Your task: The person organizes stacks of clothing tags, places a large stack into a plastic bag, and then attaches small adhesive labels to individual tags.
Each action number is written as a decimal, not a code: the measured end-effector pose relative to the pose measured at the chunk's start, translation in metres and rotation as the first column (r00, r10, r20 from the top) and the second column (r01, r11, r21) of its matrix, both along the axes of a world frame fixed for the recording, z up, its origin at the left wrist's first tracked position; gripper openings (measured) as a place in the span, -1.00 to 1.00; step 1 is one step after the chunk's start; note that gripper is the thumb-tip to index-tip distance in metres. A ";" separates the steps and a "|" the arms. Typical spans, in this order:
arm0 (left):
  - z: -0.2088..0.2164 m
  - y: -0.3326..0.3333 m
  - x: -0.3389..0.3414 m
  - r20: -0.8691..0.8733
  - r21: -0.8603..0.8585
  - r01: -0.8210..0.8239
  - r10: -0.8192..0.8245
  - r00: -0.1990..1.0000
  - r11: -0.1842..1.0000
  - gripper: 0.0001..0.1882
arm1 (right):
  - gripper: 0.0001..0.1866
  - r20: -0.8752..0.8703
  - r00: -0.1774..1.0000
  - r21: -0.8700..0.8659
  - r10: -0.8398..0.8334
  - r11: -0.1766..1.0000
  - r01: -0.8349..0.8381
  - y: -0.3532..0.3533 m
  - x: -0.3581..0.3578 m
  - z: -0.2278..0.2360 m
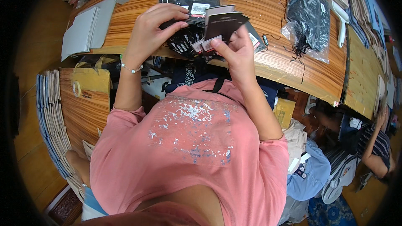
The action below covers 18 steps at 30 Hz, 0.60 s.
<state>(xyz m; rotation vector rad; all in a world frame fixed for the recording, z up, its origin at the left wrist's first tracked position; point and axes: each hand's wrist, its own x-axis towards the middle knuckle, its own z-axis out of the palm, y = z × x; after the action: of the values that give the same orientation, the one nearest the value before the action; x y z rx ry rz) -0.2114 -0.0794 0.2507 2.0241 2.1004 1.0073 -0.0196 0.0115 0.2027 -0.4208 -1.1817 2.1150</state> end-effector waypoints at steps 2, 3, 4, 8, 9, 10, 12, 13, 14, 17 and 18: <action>0.005 0.002 -0.001 0.041 -0.029 -0.028 0.029 0.999 0.999 -0.84 | -0.63 0.100 0.990 0.070 0.097 0.992 -0.104 0.004 0.002 -0.006; 0.006 0.003 -0.002 0.062 -0.044 -0.042 0.045 0.997 0.998 -0.86 | -0.62 0.095 0.992 0.103 0.081 0.991 -0.091 0.004 0.001 -0.005; 0.007 0.006 -0.003 0.112 -0.054 -0.070 0.076 0.991 0.996 -0.86 | -0.61 0.089 0.994 0.136 0.065 0.988 -0.077 0.005 0.000 -0.002; 0.002 0.021 -0.018 0.380 -0.047 -0.129 0.137 0.915 0.991 -0.85 | -0.29 0.009 1.000 0.171 -0.007 0.985 0.005 0.012 -0.012 0.023; 0.011 0.025 -0.014 0.464 -0.028 -0.119 0.118 0.878 0.993 -0.85 | -0.27 -0.020 0.998 0.209 -0.063 0.976 0.066 0.016 -0.016 0.025; 0.024 0.027 -0.005 0.559 -0.230 -0.195 0.293 0.776 0.953 -0.83 | -0.28 -0.006 0.994 0.240 -0.109 0.965 0.107 0.022 -0.019 0.026; 0.025 0.031 -0.011 0.406 -0.157 -0.104 0.160 0.900 0.982 -0.88 | -0.41 -0.009 0.990 0.180 -0.139 0.974 0.139 0.032 -0.025 0.024; 0.025 0.032 -0.014 0.319 -0.127 -0.053 0.091 0.943 0.991 -0.90 | -0.47 0.015 0.992 0.113 -0.123 0.986 0.121 0.038 -0.024 0.022; 0.025 0.033 -0.016 0.207 -0.099 -0.017 0.037 0.978 0.995 -0.88 | -0.51 0.022 0.993 0.075 -0.115 0.991 0.113 0.041 -0.024 0.020; 0.027 0.034 -0.018 -0.050 -0.067 0.075 -0.079 0.996 0.995 -0.80 | -0.58 0.037 0.998 -0.044 -0.059 0.997 0.061 0.047 -0.023 0.015; 0.030 0.036 -0.017 -0.071 -0.076 0.086 -0.092 0.993 0.993 -0.75 | -0.58 0.037 0.999 -0.089 -0.022 0.996 0.025 0.050 -0.022 0.012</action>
<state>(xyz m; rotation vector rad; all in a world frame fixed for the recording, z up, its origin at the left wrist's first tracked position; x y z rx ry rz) -0.2281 -0.0436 0.2806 2.1301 2.0287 0.8424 -0.0415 0.0618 0.2145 -0.5125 -1.0996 2.1535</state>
